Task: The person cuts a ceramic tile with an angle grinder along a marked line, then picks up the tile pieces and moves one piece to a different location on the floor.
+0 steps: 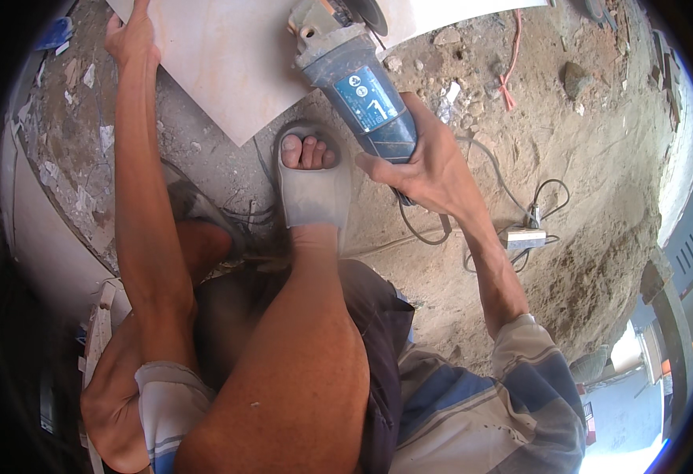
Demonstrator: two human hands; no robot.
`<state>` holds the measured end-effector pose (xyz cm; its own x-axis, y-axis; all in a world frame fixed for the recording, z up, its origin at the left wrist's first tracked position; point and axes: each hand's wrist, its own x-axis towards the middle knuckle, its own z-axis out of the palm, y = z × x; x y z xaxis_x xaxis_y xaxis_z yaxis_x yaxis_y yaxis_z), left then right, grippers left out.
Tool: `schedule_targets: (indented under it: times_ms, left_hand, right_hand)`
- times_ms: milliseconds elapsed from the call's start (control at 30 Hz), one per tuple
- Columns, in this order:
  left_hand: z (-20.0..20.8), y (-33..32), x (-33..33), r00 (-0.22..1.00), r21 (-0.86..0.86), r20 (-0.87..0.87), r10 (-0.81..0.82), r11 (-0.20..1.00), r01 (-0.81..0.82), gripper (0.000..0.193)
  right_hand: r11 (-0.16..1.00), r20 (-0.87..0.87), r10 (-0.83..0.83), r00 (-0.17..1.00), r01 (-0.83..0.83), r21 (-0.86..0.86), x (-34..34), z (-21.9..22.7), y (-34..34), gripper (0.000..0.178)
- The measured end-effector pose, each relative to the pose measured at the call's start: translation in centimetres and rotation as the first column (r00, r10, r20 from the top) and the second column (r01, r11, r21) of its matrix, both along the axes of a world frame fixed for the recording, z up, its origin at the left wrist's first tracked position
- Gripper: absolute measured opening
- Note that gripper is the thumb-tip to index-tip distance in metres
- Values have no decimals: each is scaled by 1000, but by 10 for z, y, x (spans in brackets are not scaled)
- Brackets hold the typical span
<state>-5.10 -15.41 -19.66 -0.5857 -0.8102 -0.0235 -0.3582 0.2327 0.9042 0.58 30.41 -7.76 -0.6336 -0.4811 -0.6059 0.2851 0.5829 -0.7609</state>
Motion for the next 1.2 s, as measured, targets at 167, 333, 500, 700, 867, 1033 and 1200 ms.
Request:
schedule_targets:
  times_ms: [167, 333, 500, 700, 867, 1033, 1200]
  left_hand:
    - [3, 10, 0, 1000, -14, 4, 7, 1000, -7, 73]
    - [3, 5, -1, 997, -48, 56, 45, 998, -42, 76]
    - [-2, 1, -1, 999, -44, 20, 25, 999, -24, 76]
    - [-7, -6, 1, 1000, -40, 6, 17, 999, -17, 77]
    - [-7, 0, -1, 999, -42, 13, 43, 998, -42, 76]
    - [6, 12, 1, 999, 11, -36, -13, 1000, 13, 73]
    - [-2, -4, 1, 1000, -60, 19, 4, 998, -3, 71]
  right_hand:
    - [1000, 4, -3, 1000, 3, 7, 0, 0, 1, 80]
    - [1000, -3, -15, 1000, 15, -16, 1, -2, 1, 78]
    - [1000, 7, -9, 1000, 9, -8, 0, 0, 0, 76]
    - [1000, -7, -18, 1000, 18, -24, 3, -2, 2, 74]
    - [997, -96, -33, 995, 27, -66, 7, -7, 4, 70]
    - [998, -88, -27, 996, 22, -54, 8, -9, 5, 70]
    - [1000, 16, -1, 1000, 2, -8, 3, -2, 3, 81]
